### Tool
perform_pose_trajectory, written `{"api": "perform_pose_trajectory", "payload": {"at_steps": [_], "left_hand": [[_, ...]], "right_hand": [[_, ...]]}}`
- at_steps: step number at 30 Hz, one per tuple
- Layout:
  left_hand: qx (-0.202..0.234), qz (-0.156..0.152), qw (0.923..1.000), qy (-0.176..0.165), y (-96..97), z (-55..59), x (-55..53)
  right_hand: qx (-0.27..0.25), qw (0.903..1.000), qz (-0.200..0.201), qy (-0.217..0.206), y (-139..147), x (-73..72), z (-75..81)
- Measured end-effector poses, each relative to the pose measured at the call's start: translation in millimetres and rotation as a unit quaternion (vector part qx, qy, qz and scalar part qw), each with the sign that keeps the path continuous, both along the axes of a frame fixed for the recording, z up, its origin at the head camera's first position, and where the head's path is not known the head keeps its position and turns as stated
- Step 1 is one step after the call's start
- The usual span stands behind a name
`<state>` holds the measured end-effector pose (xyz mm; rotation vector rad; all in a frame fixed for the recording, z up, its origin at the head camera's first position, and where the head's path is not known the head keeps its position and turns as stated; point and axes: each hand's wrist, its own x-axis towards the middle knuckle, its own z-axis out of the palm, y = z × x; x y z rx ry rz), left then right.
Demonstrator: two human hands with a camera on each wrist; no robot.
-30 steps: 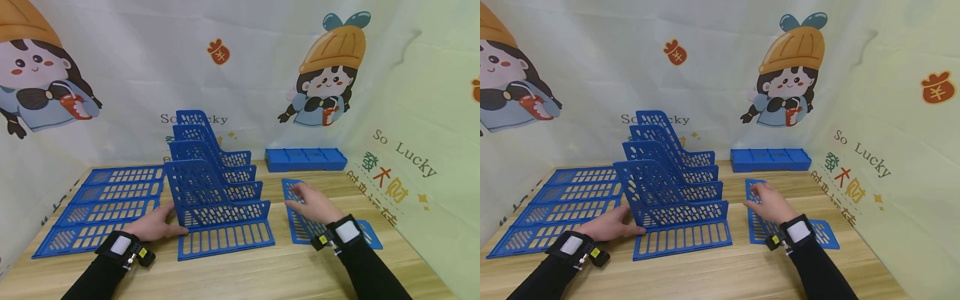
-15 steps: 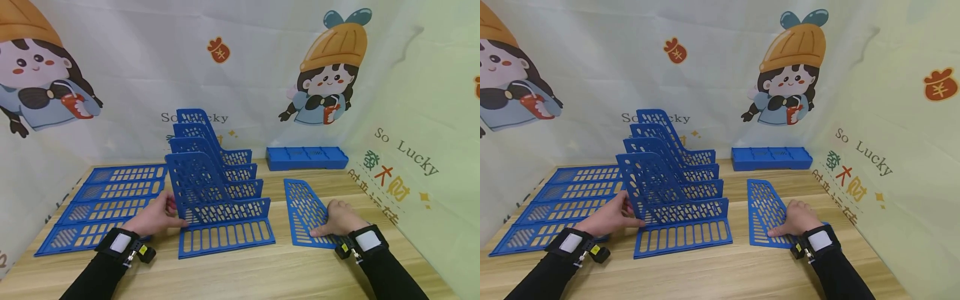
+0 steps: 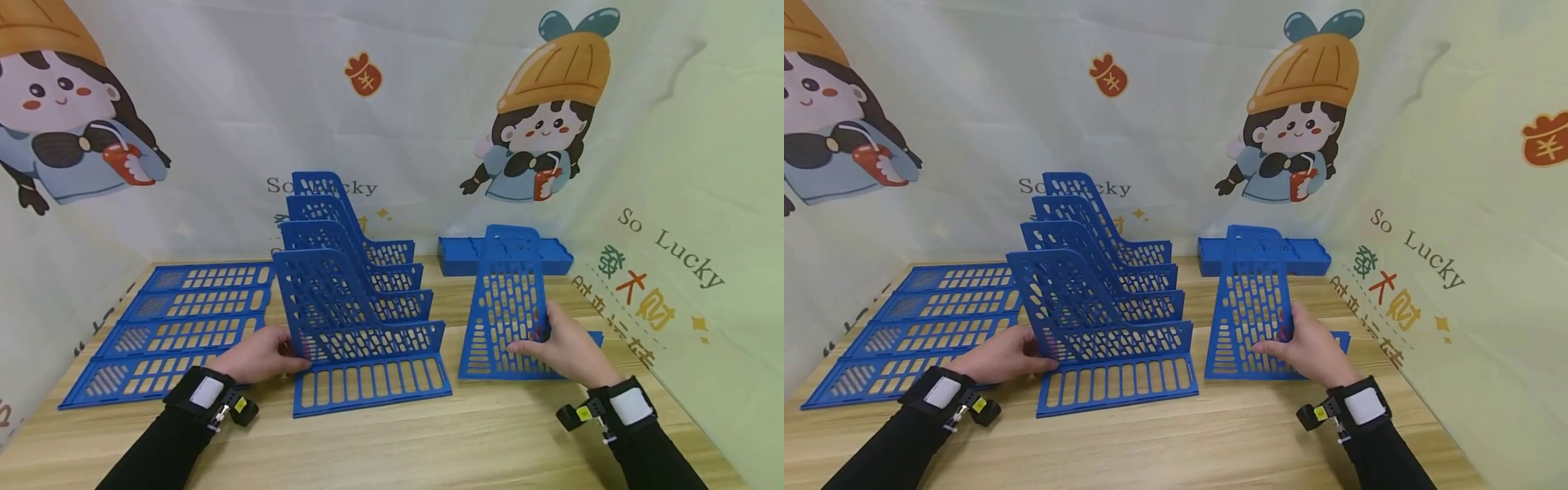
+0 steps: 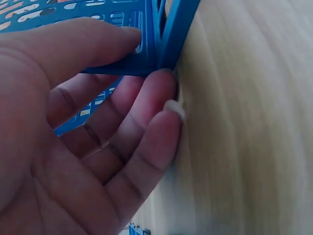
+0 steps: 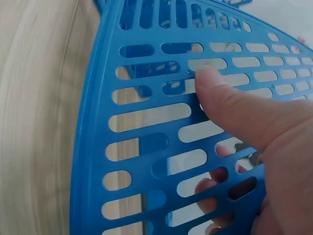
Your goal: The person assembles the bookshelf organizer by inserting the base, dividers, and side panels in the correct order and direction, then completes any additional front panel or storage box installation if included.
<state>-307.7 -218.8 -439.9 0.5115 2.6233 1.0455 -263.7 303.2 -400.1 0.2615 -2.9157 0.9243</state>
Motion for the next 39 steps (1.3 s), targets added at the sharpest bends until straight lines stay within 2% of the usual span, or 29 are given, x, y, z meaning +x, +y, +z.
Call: {"api": "perform_pose_trajectory", "payload": {"at_steps": [3,7,19,25,30,32,34,37,39], "left_hand": [[-0.007,0.007,1.0000,-0.002,0.4,1.7,0.8],[-0.005,0.008,0.9999,-0.004,1.0,1.8,1.9],[-0.006,0.011,0.9999,-0.010,1.5,-0.4,2.3],[-0.005,0.004,1.0000,-0.005,0.9,1.4,3.4],[0.003,0.017,0.9998,-0.014,3.2,4.4,9.5],[-0.015,0.032,0.9989,-0.032,2.8,6.8,16.1],[-0.045,0.044,0.9959,-0.065,4.0,9.5,24.3],[-0.112,0.037,0.9874,-0.106,8.7,14.6,35.7],[-0.137,0.024,0.9837,-0.115,14.8,16.8,38.8]], "right_hand": [[0.000,0.9997,0.020,0.013,-7.7,2.7,1.4],[0.007,0.9994,0.034,0.006,-14.2,4.1,-2.2],[0.008,0.9988,0.039,0.029,-16.8,4.0,-10.3],[0.028,0.9932,0.096,0.060,-12.0,6.3,-8.4],[0.056,0.9884,0.134,0.046,-0.3,13.8,-0.2],[0.058,0.9877,0.143,0.028,2.8,15.4,2.4],[0.060,0.9869,0.149,0.013,4.2,16.1,4.4],[0.066,0.9853,0.158,0.000,4.3,16.6,7.8],[0.071,0.9843,0.161,-0.003,3.3,16.5,9.5]]}}
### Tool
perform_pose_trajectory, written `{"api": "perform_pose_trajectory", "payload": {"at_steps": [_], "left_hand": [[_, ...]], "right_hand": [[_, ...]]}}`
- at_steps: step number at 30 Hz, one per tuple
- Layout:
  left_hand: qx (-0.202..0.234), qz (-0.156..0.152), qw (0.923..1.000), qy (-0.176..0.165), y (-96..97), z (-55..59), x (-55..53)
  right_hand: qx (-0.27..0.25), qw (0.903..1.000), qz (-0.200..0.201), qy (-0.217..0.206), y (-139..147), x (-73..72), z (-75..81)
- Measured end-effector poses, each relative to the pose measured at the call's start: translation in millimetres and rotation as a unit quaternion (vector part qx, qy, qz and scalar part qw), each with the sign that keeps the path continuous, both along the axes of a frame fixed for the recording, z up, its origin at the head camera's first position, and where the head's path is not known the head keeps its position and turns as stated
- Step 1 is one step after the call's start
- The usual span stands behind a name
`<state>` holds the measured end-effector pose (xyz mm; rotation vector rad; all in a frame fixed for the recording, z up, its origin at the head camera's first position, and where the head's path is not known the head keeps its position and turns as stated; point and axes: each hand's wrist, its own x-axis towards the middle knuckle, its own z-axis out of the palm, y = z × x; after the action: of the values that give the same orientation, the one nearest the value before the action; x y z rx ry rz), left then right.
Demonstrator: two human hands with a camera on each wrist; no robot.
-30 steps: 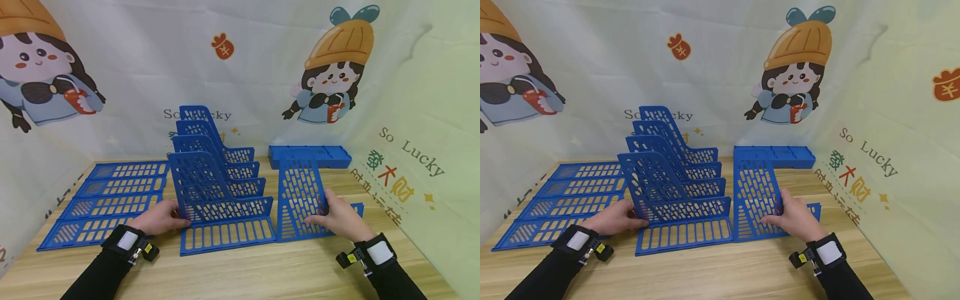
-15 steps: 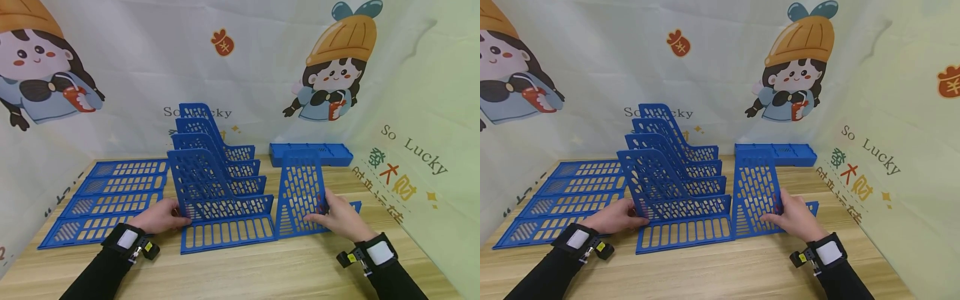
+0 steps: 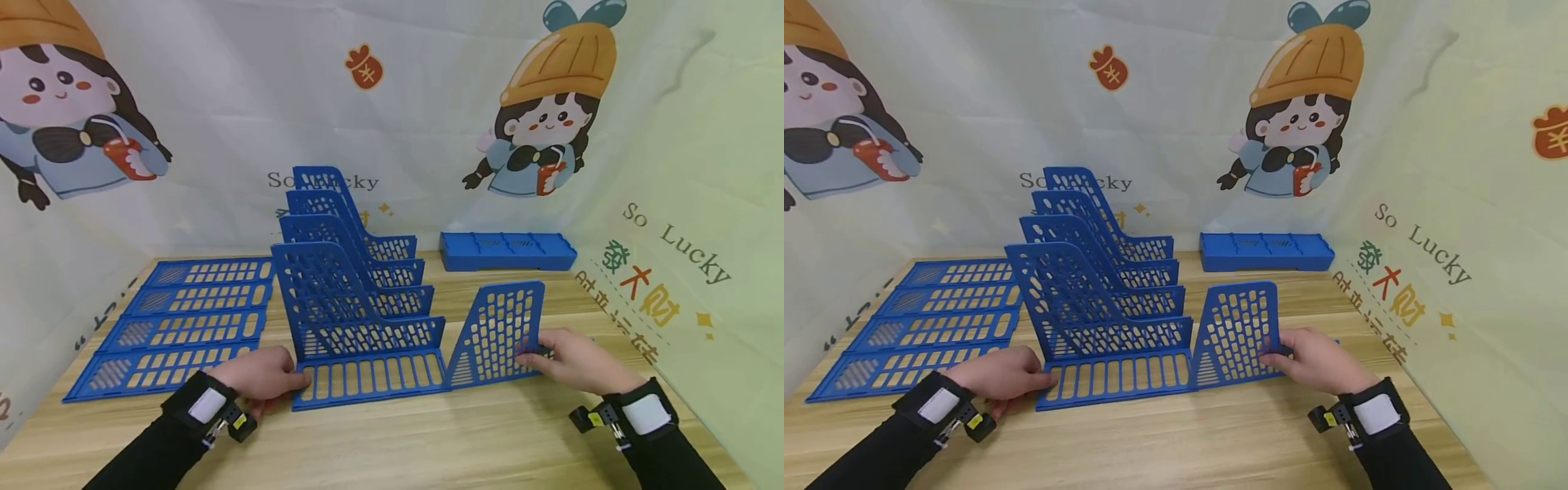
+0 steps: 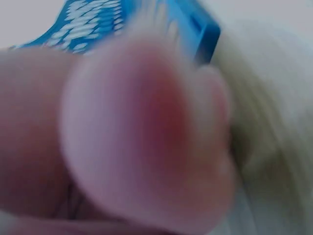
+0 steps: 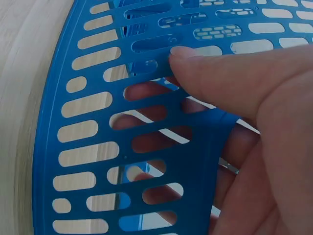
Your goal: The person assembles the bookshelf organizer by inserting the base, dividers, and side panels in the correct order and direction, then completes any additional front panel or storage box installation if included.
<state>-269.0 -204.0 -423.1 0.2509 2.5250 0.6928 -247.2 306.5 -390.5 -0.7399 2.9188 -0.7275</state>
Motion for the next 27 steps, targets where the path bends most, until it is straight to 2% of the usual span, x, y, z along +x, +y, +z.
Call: {"api": "perform_pose_trajectory", "payload": {"at_steps": [2,6,11,15,19,21,24,27], "left_hand": [[-0.016,-0.014,0.9998,0.004,5.3,2.8,-0.5],[-0.039,-0.017,0.9990,0.008,11.7,6.0,-3.9],[-0.035,-0.007,0.9994,0.002,12.2,5.8,-7.4],[-0.019,0.002,0.9998,0.009,11.5,5.5,-10.5],[0.000,-0.006,0.9999,0.015,12.4,5.0,-12.9],[0.003,-0.028,0.9995,0.017,12.5,4.5,-13.4],[0.007,-0.044,0.9989,0.016,12.5,4.6,-12.8],[-0.001,-0.057,0.9982,0.020,10.8,4.1,-12.7]], "right_hand": [[0.000,1.0000,0.007,-0.001,-1.9,-0.5,0.6],[-0.013,0.9995,0.028,-0.002,-16.0,-0.3,-3.4],[-0.031,0.9959,0.081,0.026,-60.3,-0.4,-8.1],[-0.035,0.9860,0.135,0.091,-111.3,-2.6,-11.4],[-0.020,0.9696,0.174,0.171,-158.0,-2.8,-15.6],[-0.012,0.9640,0.180,0.195,-176.7,-1.9,-17.6],[-0.004,0.9614,0.170,0.217,-197.5,-0.1,-19.8],[-0.004,0.9646,0.147,0.219,-208.0,-0.1,-20.4]]}}
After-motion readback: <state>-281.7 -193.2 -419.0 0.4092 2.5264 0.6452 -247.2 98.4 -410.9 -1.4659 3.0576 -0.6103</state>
